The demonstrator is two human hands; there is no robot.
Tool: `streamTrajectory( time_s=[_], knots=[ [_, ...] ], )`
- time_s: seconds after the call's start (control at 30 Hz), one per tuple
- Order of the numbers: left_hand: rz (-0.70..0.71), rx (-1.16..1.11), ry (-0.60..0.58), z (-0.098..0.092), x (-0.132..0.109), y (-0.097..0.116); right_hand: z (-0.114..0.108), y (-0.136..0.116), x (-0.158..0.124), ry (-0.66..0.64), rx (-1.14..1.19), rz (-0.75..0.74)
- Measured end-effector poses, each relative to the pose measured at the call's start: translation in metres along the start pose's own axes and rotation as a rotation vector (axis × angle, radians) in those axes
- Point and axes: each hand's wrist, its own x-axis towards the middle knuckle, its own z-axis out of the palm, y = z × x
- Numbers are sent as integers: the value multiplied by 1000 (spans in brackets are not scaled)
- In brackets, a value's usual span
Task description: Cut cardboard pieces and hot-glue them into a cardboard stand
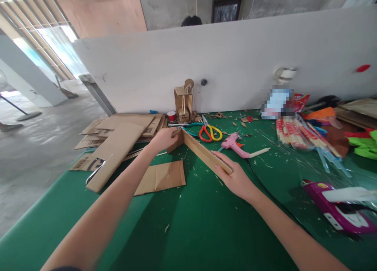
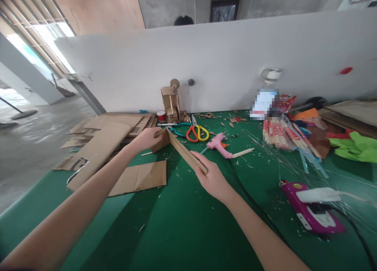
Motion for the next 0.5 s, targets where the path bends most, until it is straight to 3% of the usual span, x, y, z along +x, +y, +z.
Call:
streamTrajectory(
  time_s=[0.5],
  knots=[
    [-10, 5, 23, 6, -3, -3, -3, -2, -1, 34, 1, -29]
  ],
)
